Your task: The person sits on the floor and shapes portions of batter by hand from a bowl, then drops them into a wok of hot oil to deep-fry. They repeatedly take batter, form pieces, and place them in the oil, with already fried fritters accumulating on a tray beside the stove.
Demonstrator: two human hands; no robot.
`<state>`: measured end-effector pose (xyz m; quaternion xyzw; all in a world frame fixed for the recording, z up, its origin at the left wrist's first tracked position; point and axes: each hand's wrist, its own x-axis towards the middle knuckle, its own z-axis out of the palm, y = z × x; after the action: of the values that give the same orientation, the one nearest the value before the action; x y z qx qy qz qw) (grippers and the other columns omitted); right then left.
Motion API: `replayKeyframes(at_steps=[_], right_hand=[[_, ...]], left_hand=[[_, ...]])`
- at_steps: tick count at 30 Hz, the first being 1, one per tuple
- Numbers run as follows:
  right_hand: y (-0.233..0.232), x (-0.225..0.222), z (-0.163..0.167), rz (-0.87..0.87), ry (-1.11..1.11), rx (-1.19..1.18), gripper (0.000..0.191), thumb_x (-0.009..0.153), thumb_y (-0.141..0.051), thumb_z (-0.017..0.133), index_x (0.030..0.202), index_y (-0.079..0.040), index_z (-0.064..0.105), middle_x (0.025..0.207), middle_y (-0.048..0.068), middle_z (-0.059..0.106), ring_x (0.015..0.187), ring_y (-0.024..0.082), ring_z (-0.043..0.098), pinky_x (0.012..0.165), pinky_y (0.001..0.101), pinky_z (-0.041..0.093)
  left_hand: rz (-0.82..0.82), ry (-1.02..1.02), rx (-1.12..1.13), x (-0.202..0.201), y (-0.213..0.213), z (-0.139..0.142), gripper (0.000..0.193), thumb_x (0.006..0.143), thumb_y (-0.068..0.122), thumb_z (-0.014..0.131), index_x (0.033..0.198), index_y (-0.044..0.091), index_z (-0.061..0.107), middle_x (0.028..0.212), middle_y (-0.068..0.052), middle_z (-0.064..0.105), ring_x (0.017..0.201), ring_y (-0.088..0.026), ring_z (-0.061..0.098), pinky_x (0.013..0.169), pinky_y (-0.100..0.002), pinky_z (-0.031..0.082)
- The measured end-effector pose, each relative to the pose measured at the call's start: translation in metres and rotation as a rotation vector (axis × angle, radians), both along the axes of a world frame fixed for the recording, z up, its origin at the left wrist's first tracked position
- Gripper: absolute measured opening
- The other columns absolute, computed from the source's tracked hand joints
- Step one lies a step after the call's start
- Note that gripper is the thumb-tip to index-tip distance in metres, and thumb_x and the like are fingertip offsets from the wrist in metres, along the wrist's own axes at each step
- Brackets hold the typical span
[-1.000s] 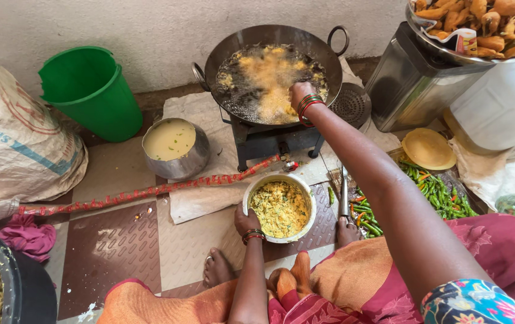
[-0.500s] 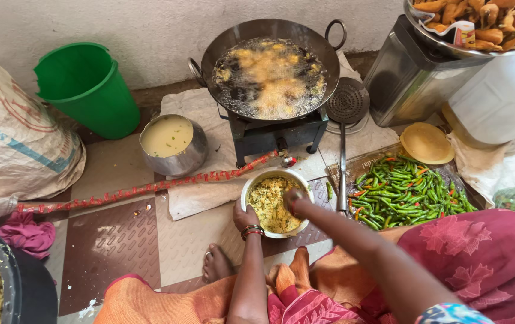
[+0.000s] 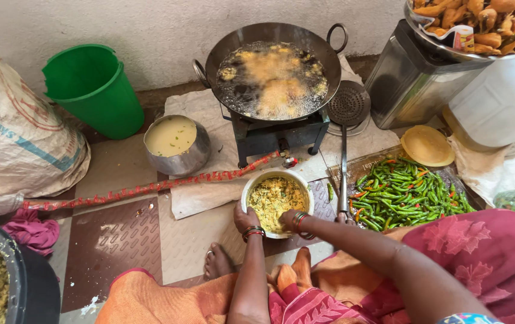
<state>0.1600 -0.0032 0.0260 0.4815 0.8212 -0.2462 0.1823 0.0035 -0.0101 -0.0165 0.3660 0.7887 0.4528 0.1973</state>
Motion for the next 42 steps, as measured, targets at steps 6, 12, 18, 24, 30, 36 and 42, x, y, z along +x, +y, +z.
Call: replayKeyframes(at_steps=[6, 12, 18, 24, 30, 36, 42], right_hand=[[-0.002, 0.013, 0.011, -0.158, -0.088, 0.228, 0.03, 0.083, -0.029, 0.073, 0.106, -0.009, 0.074, 0.106, 0.02, 0.075, 0.104, 0.035, 0.072, 0.089, 0.0461, 0.059], [-0.014, -0.042, 0.0, -0.243, 0.13, 0.036, 0.03, 0.092, -0.031, 0.067, 0.107, -0.007, 0.074, 0.111, 0.021, 0.074, 0.106, 0.037, 0.071, 0.091, 0.0459, 0.057], [0.023, 0.017, 0.016, -0.186, 0.488, -0.293, 0.023, 0.082, -0.023, 0.073, 0.102, -0.011, 0.076, 0.102, 0.01, 0.075, 0.091, 0.027, 0.071, 0.077, 0.0405, 0.059], [0.027, 0.023, 0.022, -0.708, 0.777, -0.489, 0.021, 0.077, -0.021, 0.08, 0.094, -0.011, 0.073, 0.085, 0.008, 0.074, 0.075, 0.021, 0.069, 0.066, 0.0375, 0.057], [0.012, -0.009, 0.012, -0.624, 0.567, -0.265, 0.028, 0.073, -0.021, 0.089, 0.085, -0.01, 0.067, 0.068, 0.008, 0.07, 0.059, 0.018, 0.066, 0.056, 0.0366, 0.055], [0.014, -0.022, 0.02, -0.735, 0.532, -0.22, 0.039, 0.091, -0.04, 0.075, 0.09, -0.002, 0.069, 0.076, 0.014, 0.069, 0.068, 0.029, 0.068, 0.063, 0.0418, 0.054], [0.001, -0.056, 0.014, -0.549, 0.381, 0.014, 0.039, 0.095, -0.045, 0.066, 0.102, -0.007, 0.069, 0.099, 0.021, 0.074, 0.095, 0.039, 0.072, 0.083, 0.046, 0.054]], left_hand=[[-0.017, -0.073, 0.082, 0.005, 0.004, 0.006, 0.043, 0.08, 0.005, 0.064, 0.122, 0.013, 0.071, 0.115, -0.013, 0.071, 0.104, -0.035, 0.069, 0.093, -0.046, 0.053], [-0.004, -0.043, 0.021, 0.0, 0.004, 0.01, 0.044, 0.082, 0.006, 0.066, 0.125, 0.014, 0.071, 0.115, -0.016, 0.071, 0.105, -0.037, 0.068, 0.094, -0.046, 0.053], [0.025, -0.097, 0.013, 0.0, 0.005, 0.011, 0.044, 0.081, 0.007, 0.069, 0.124, 0.012, 0.07, 0.118, -0.015, 0.071, 0.106, -0.036, 0.069, 0.094, -0.046, 0.053], [0.037, -0.069, -0.003, -0.002, 0.007, 0.011, 0.043, 0.08, 0.007, 0.069, 0.123, 0.012, 0.07, 0.117, -0.017, 0.072, 0.105, -0.037, 0.069, 0.093, -0.046, 0.053], [0.018, -0.079, 0.008, -0.005, 0.007, 0.01, 0.04, 0.081, 0.008, 0.069, 0.121, 0.011, 0.071, 0.115, -0.017, 0.072, 0.103, -0.037, 0.07, 0.092, -0.046, 0.053], [0.029, -0.052, -0.003, -0.006, 0.007, 0.009, 0.039, 0.081, 0.009, 0.07, 0.12, 0.012, 0.071, 0.114, -0.017, 0.072, 0.102, -0.038, 0.07, 0.091, -0.047, 0.053], [0.014, -0.099, 0.013, -0.006, 0.006, 0.011, 0.038, 0.082, 0.008, 0.068, 0.12, 0.013, 0.072, 0.115, -0.016, 0.073, 0.104, -0.037, 0.071, 0.092, -0.046, 0.054]])
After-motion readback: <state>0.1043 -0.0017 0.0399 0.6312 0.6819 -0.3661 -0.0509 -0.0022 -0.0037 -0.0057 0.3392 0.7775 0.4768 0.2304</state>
